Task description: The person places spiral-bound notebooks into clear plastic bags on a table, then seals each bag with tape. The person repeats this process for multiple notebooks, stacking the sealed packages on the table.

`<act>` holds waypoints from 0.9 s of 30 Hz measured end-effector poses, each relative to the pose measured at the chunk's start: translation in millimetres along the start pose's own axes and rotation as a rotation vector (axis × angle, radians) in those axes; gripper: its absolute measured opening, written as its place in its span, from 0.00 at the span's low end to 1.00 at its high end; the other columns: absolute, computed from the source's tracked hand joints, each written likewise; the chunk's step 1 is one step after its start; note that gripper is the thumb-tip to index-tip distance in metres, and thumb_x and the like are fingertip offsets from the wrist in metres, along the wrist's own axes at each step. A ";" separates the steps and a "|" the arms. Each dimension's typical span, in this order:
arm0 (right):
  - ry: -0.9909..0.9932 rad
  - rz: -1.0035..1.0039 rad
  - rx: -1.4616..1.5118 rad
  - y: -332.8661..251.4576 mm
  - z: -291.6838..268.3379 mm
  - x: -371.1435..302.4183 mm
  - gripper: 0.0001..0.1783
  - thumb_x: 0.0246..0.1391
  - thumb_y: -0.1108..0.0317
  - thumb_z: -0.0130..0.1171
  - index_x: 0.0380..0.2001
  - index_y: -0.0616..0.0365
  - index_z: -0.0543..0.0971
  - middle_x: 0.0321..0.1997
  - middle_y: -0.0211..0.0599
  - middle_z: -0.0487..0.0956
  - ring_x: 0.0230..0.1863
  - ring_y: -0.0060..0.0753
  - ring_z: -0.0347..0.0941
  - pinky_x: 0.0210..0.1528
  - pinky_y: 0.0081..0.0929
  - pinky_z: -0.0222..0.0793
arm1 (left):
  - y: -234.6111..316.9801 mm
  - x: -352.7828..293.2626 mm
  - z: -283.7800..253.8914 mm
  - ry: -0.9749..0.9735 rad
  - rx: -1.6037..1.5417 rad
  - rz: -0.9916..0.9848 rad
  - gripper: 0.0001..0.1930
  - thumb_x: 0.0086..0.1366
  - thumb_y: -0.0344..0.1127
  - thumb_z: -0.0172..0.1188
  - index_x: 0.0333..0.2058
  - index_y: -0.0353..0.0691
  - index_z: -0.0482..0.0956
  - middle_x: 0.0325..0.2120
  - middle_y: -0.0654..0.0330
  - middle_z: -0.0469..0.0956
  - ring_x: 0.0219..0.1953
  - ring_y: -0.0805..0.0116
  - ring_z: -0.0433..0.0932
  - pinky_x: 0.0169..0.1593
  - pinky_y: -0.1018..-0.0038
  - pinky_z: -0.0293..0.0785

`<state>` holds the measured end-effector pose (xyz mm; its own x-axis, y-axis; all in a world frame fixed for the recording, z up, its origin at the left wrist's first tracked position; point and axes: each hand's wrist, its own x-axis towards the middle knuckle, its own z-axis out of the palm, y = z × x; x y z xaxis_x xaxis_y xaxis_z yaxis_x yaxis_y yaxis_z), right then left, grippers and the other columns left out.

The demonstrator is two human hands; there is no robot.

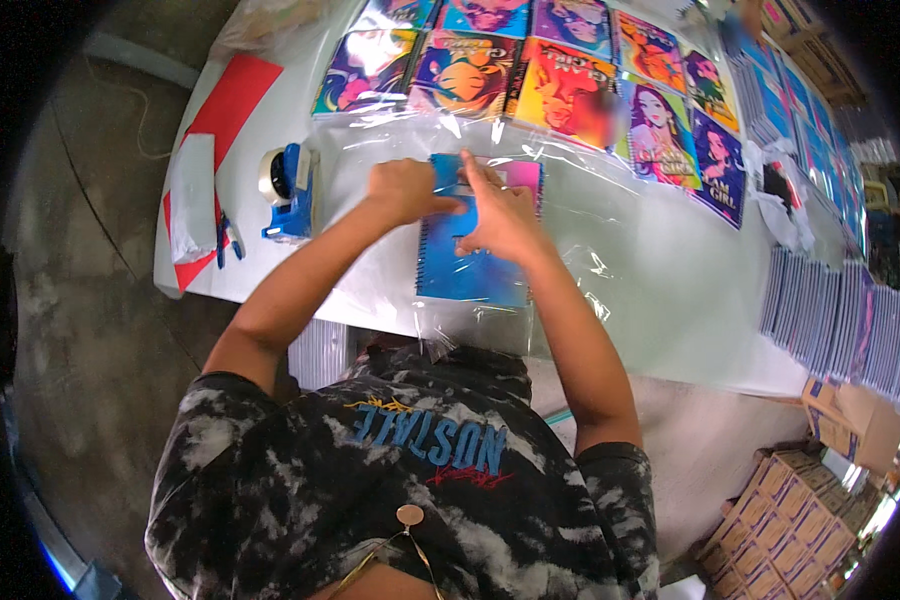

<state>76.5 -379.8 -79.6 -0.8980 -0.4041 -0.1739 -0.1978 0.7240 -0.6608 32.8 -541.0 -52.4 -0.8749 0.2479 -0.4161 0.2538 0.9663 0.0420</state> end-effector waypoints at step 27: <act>0.950 0.005 0.909 -52.5 -13.9 -25.8 0.27 0.42 0.70 0.67 0.46 0.63 0.69 0.40 0.33 0.72 0.40 0.22 0.68 0.44 0.22 0.66 | -2.9 -72.4 11.3 0.846 -1.320 0.264 0.25 0.65 0.38 0.50 0.58 0.31 0.60 0.53 0.48 0.67 0.56 0.60 0.64 0.59 0.71 0.56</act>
<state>104.6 -399.6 -30.3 -0.8962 0.4161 0.1540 -0.1953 -0.0583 -0.9790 100.1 -562.5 -32.7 -0.9475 -0.0585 0.3143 0.3021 0.1581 0.9401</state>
